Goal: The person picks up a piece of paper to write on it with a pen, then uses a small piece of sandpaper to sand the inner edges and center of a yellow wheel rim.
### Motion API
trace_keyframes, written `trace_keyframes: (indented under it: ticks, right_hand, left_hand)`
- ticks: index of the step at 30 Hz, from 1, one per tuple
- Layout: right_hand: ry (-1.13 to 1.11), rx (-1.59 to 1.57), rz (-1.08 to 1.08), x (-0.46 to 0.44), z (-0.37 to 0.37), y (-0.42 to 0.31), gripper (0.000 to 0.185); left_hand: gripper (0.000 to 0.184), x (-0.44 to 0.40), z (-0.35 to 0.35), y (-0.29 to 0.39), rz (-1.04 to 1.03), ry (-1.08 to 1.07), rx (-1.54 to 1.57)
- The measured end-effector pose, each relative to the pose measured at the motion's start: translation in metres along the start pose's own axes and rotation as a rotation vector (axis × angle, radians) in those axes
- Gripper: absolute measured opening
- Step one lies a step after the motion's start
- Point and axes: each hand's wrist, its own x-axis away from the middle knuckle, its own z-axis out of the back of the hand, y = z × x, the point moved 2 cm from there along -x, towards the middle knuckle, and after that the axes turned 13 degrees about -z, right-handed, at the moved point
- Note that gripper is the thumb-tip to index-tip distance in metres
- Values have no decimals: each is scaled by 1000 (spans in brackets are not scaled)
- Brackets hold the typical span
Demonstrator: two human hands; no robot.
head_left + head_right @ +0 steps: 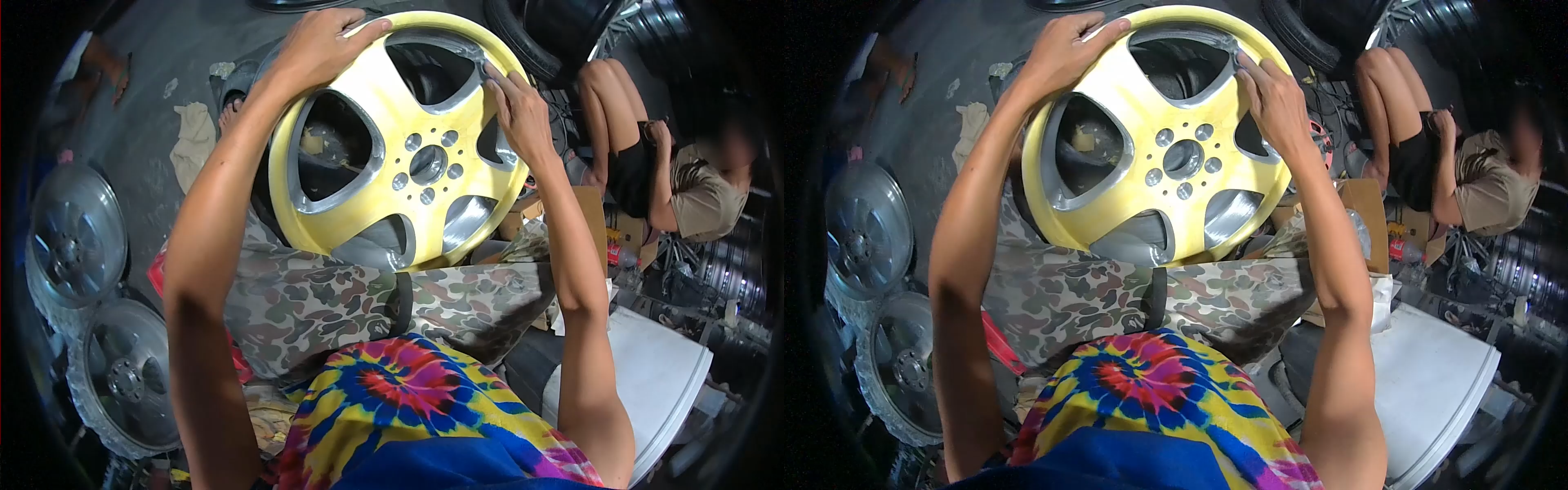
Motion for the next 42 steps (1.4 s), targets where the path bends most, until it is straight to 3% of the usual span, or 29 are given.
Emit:
trace_keyframes:
  ticks: [2, 4, 8, 11, 14, 16, 19, 21, 27, 28, 31, 32, 36, 38, 42]
  right_hand:
    - [4, 47, 48, -8, 3, 3, 34]
    - [21, 39, 78, -19, -2, 9, 34]
    - [16, -4, 39, 1, 0, 8, 33]
    - [55, 33, 68, -2, 0, 5, 32]
    - [59, -24, 38, -6, -1, -2, 31]
    - [41, -10, 0, 1, -1, -4, 30]
    - [35, 63, 45, 1, 3, -2, 30]
    - [24, 145, 38, -10, 4, 2, 32]
    - [-146, 209, 368, -5, 21, 6, 36]
    - [-70, 242, 377, -10, 25, 7, 37]
    - [47, 104, 170, 10, 2, -2, 40]
    - [87, 27, 203, 30, -15, -9, 44]
    - [129, 121, 184, 46, -18, -23, 44]
    - [241, 206, 97, 31, -16, -18, 42]
    - [149, 29, 59, 72, -46, -50, 42]
  left_hand:
    - [61, -1, 1, 6, 24, -27, 18]
    - [46, -8, 7, 18, 102, -13, 61]
    - [45, -7, 16, 20, 129, -42, 10]
    - [45, -6, 9, 19, -12, 6, 42]
    - [45, -6, 4, 11, 54, 9, 66]
    - [61, -3, 5, 7, -72, 23, -42]
    - [48, -7, 15, 22, 104, -13, 44]
    - [50, -8, 11, 20, 85, -9, 88]
    - [51, -5, 22, 25, 114, -49, 76]
    - [51, -5, 17, 22, 122, -31, 87]
    - [50, -8, 19, 28, 133, -21, 83]
    - [50, -6, 22, 29, 157, -33, 77]
    - [48, -4, 9, 11, 121, -63, 45]
    - [61, 2, 2, -2, -7, 30, 69]
    - [60, 4, -1, -16, -66, 50, -12]
